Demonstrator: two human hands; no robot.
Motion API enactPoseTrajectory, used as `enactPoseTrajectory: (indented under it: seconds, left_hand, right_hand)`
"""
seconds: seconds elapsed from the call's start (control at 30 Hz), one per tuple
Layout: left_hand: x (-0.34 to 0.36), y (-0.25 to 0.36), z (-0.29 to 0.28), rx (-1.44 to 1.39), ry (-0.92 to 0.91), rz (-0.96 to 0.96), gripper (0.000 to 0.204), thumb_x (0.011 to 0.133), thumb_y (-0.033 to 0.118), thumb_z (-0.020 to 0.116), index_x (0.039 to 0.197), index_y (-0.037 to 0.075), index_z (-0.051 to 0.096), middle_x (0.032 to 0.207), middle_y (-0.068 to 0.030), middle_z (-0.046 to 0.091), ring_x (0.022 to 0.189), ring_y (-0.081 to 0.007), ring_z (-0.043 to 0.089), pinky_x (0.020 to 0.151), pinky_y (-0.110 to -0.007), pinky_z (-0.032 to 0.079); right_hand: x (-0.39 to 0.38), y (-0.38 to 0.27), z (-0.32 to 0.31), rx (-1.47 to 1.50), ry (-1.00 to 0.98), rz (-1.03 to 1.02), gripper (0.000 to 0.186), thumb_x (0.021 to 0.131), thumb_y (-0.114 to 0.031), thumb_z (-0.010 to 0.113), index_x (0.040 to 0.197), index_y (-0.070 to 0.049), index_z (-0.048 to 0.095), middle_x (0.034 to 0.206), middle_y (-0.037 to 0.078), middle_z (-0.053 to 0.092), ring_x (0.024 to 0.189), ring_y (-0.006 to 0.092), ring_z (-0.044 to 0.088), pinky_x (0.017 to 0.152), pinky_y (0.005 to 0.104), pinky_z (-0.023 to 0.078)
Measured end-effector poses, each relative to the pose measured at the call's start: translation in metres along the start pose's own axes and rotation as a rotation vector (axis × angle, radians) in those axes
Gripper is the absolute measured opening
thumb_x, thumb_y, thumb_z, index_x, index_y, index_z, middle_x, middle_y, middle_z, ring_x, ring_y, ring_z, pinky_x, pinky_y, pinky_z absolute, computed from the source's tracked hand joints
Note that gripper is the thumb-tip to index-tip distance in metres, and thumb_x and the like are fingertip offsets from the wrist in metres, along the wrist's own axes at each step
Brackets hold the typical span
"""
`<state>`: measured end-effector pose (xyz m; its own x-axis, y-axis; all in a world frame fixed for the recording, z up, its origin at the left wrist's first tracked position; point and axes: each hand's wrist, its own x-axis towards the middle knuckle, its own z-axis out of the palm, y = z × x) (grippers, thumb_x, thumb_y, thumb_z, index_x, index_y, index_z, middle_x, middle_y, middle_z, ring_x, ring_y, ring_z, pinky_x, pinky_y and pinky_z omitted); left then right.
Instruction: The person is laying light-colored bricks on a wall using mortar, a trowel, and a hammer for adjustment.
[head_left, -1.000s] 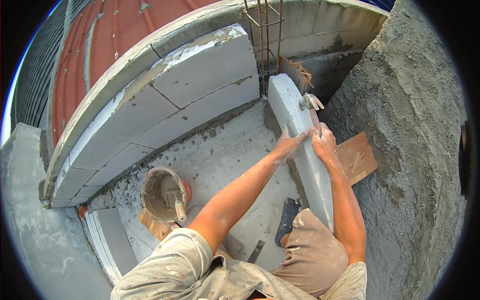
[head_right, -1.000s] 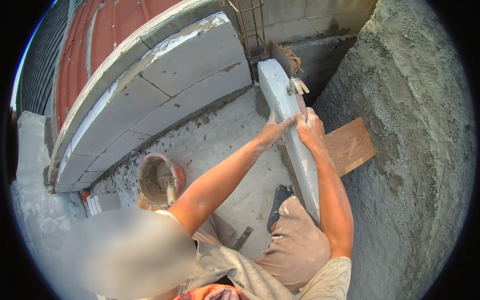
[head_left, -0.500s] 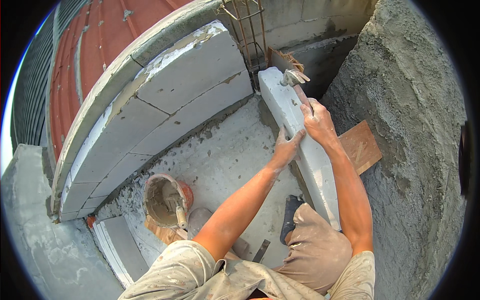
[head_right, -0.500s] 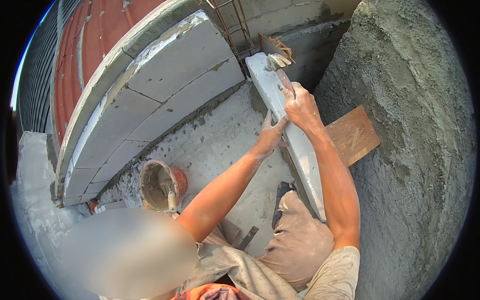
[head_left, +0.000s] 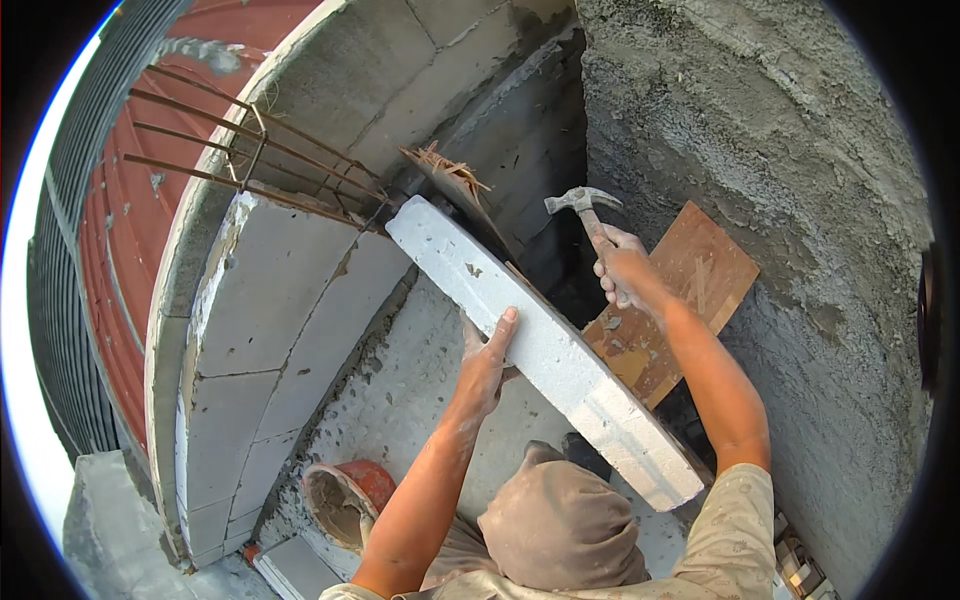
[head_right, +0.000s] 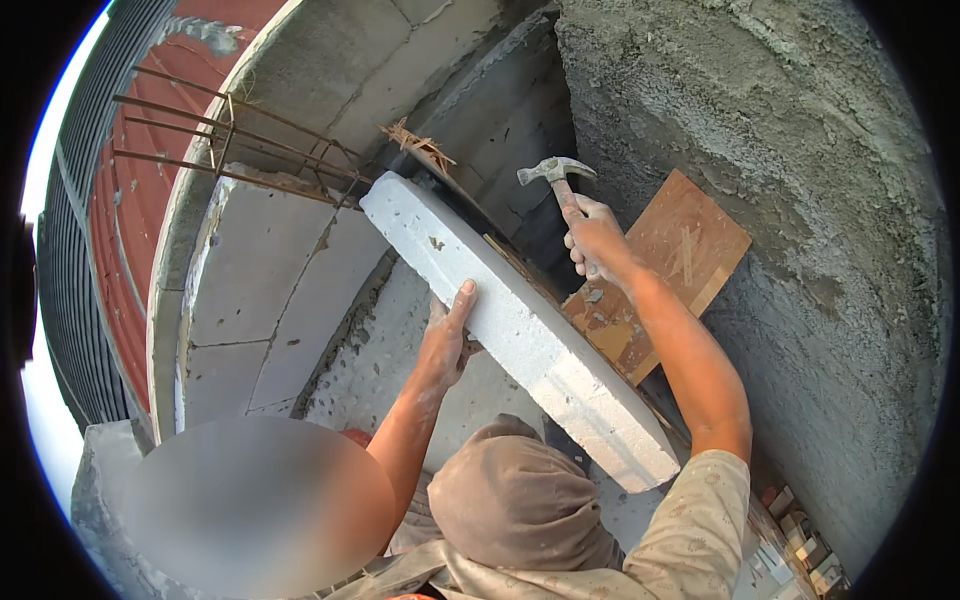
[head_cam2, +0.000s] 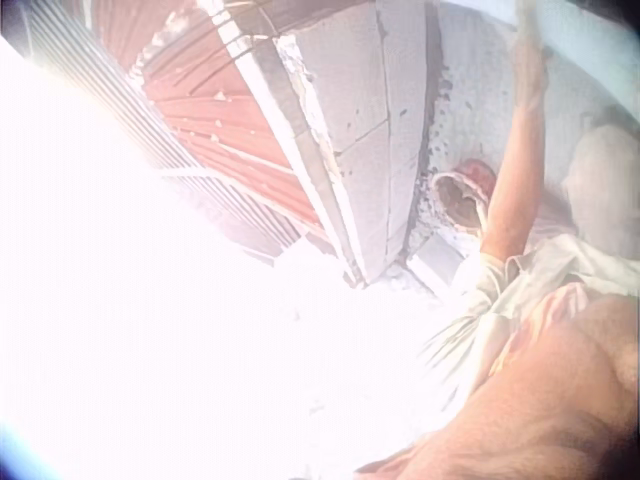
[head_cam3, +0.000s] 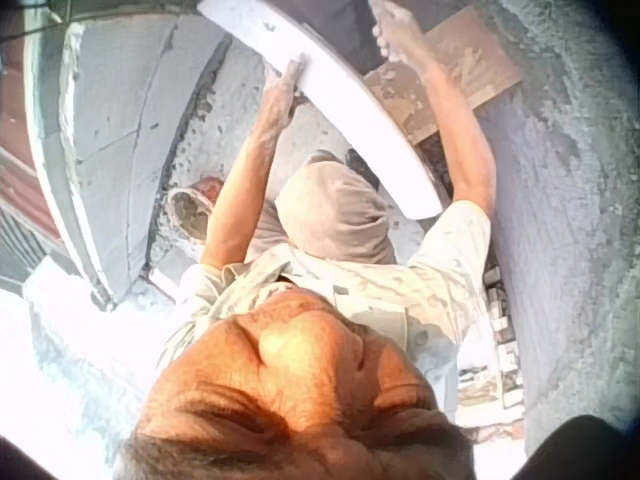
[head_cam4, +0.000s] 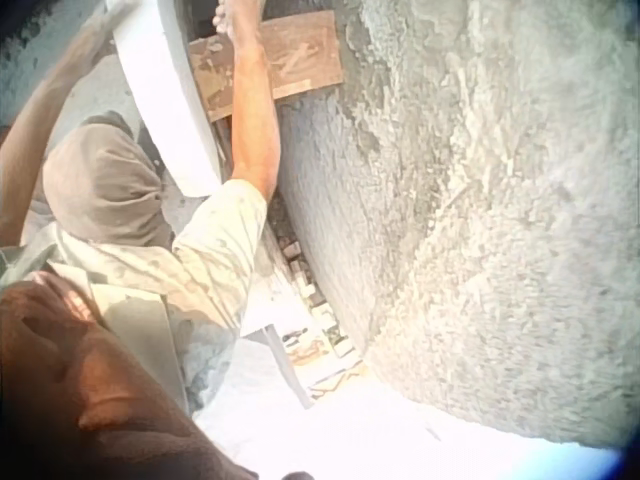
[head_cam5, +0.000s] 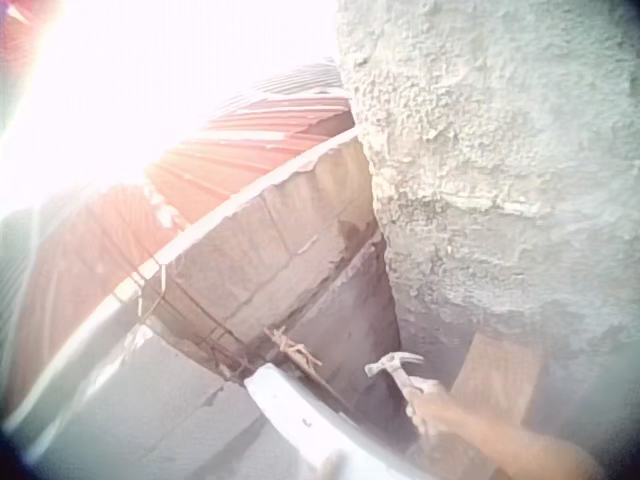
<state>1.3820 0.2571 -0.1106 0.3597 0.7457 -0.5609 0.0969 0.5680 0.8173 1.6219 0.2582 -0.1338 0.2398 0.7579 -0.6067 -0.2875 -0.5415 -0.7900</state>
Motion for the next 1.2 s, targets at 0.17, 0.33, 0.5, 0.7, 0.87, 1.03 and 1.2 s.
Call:
enactPoseTrajectory:
  seconds: [0.17, 0.33, 0.5, 0.7, 0.87, 1.03, 1.2]
  left_hand:
    - [0.009, -0.004, -0.001, 0.038, 0.062, -0.114, 0.095, 0.085, 0.048, 0.064, 0.142, -0.007, 0.012, 0.129, -0.0292, 0.041, 0.114, -0.0358, 0.052, 0.089, -0.044, 0.050]
    - [0.011, -0.011, -0.001, -0.068, 0.052, -0.045, 0.085, 0.088, 0.042, 0.062, 0.139, -0.011, 0.020, 0.128, -0.0273, 0.044, 0.114, -0.0332, 0.052, 0.098, -0.038, 0.043]
    - [0.009, -0.010, 0.004, -0.045, 0.085, -0.009, 0.086, 0.087, 0.043, 0.063, 0.137, -0.013, 0.020, 0.128, -0.0279, 0.044, 0.116, -0.0336, 0.051, 0.098, -0.039, 0.043]
    - [0.011, -0.009, 0.001, -0.027, 0.074, 0.009, 0.094, 0.084, 0.047, 0.064, 0.138, -0.014, 0.017, 0.128, -0.0316, 0.042, 0.118, -0.0387, 0.048, 0.099, -0.041, 0.042]
    - [0.012, -0.010, -0.001, -0.019, 0.078, -0.002, 0.094, 0.084, 0.047, 0.064, 0.139, -0.013, 0.017, 0.129, -0.0311, 0.040, 0.120, -0.0373, 0.047, 0.099, -0.041, 0.043]
    - [0.013, -0.011, -0.004, -0.018, 0.056, -0.038, 0.091, 0.085, 0.047, 0.064, 0.140, -0.010, 0.018, 0.129, -0.0293, 0.040, 0.120, -0.0346, 0.048, 0.099, -0.040, 0.043]
    - [0.009, -0.005, 0.002, 0.009, 0.071, -0.003, 0.085, 0.087, 0.047, 0.061, 0.138, -0.009, 0.022, 0.118, -0.0263, 0.049, 0.108, -0.0320, 0.057, 0.088, -0.039, 0.051]
  right_hand:
    - [0.032, 0.030, 0.020, -0.060, -0.129, 0.112, 0.043, 0.100, -0.031, 0.044, 0.141, -0.020, 0.040, 0.064, -0.001, 0.045, 0.042, 0.0087, 0.040, 0.033, 0.0277, 0.034]
    - [0.041, 0.036, 0.027, -0.094, -0.236, 0.152, 0.046, 0.099, -0.034, 0.046, 0.143, -0.022, 0.038, 0.065, 0.000, 0.044, 0.042, 0.0085, 0.039, 0.033, 0.0265, 0.032]
    - [0.048, 0.039, 0.028, -0.089, -0.078, 0.104, 0.045, 0.099, -0.033, 0.045, 0.142, -0.022, 0.039, 0.061, -0.002, 0.042, 0.039, 0.0078, 0.038, 0.032, 0.0252, 0.031]
    - [0.037, 0.048, 0.032, -0.231, -0.130, 0.028, 0.044, 0.099, -0.027, 0.045, 0.142, -0.019, 0.040, 0.059, -0.002, 0.043, 0.037, 0.0077, 0.038, 0.032, 0.0258, 0.034]
    - [0.033, 0.058, 0.006, -0.169, 0.036, -0.033, 0.044, 0.096, -0.022, 0.049, 0.138, -0.009, 0.045, 0.063, 0.005, 0.053, 0.042, 0.0129, 0.048, 0.039, 0.0314, 0.043]
    - [-0.005, 0.068, -0.023, -0.283, 0.094, -0.196, 0.045, 0.096, -0.023, 0.050, 0.138, -0.007, 0.044, 0.066, 0.006, 0.056, 0.042, 0.0138, 0.049, 0.040, 0.0317, 0.043]
    - [-0.039, 0.073, -0.035, -0.178, 0.079, 0.011, 0.043, 0.096, -0.022, 0.048, 0.136, -0.007, 0.047, 0.067, 0.009, 0.057, 0.040, 0.0176, 0.051, 0.035, 0.0324, 0.040]
